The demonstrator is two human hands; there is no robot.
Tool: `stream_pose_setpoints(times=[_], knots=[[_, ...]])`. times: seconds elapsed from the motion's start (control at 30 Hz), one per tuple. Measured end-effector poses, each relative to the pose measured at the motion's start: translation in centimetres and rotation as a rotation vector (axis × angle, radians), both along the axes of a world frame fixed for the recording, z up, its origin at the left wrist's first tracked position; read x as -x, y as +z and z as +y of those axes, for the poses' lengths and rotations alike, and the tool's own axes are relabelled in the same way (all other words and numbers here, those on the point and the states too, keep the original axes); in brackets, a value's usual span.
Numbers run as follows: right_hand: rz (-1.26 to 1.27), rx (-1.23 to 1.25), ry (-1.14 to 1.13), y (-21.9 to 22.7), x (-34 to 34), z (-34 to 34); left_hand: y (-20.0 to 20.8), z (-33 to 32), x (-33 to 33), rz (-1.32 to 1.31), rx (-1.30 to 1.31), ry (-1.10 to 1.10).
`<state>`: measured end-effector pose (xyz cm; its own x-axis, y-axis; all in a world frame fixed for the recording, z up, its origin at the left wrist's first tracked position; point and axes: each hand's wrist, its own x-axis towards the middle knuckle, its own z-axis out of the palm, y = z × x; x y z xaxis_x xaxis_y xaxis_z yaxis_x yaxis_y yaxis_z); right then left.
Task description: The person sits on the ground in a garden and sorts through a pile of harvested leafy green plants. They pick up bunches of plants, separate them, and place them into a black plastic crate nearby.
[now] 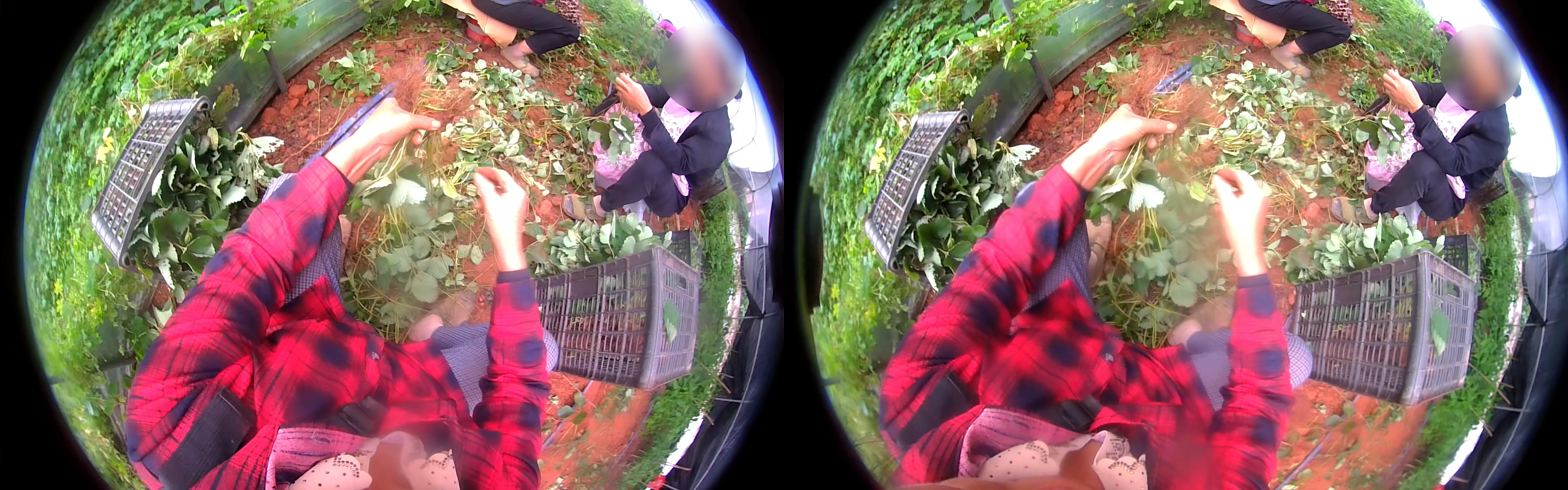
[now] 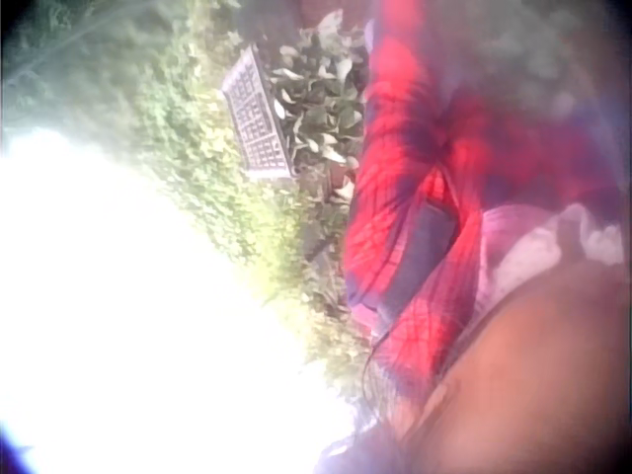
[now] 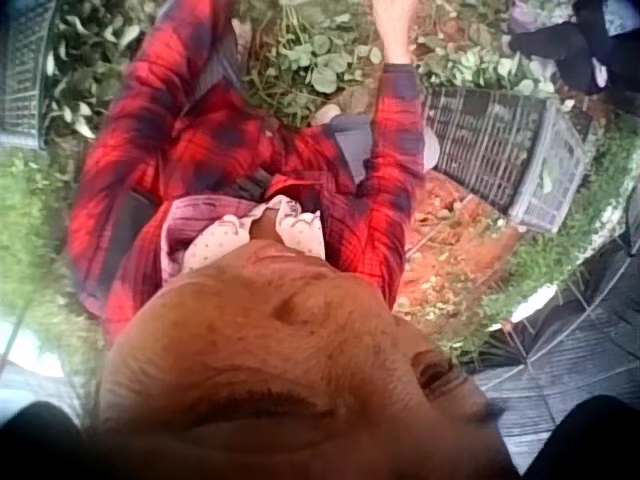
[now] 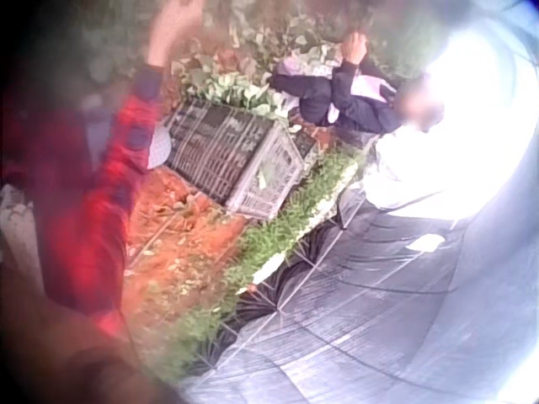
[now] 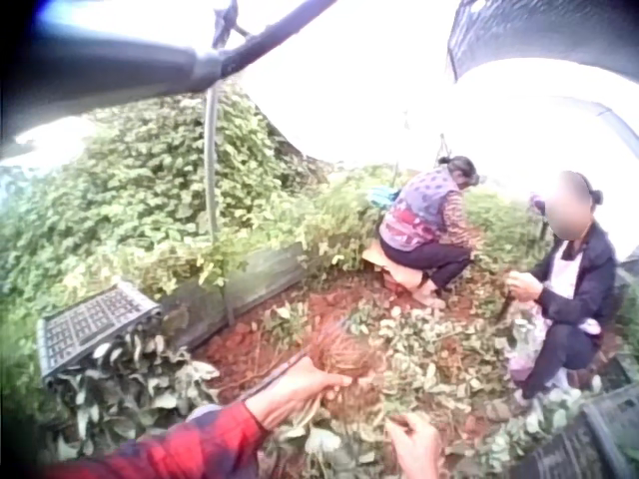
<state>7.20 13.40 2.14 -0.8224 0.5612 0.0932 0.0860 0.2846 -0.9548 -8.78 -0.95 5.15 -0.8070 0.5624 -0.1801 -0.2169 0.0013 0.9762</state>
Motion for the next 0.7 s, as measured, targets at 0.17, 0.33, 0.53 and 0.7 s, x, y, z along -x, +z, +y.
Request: stream_pose_setpoints(times=[0.17, 0.33, 0.53, 0.7], knots=[[-0.018, -0.075, 0.125, -0.5, 4.0, -5.2, -1.3, -0.5, 0.4, 0.141, -0.007, -0.016], [0.084, -0.076, 0.006, -1.3, 5.5, -5.2, -1.1, -0.6, 0.2, 0.178, -0.101, 0.005], [0.286, -0.215, 0.086, -1.2, 4.0, -6.0, -1.6, 0.0, 0.3, 0.132, -0.022, 0.079], [0.098, -0.387, 0.326, -4.6, -2.0, -10.9, -0.9, -1.5, 2.2, 0.005, -0.159, 0.181]])
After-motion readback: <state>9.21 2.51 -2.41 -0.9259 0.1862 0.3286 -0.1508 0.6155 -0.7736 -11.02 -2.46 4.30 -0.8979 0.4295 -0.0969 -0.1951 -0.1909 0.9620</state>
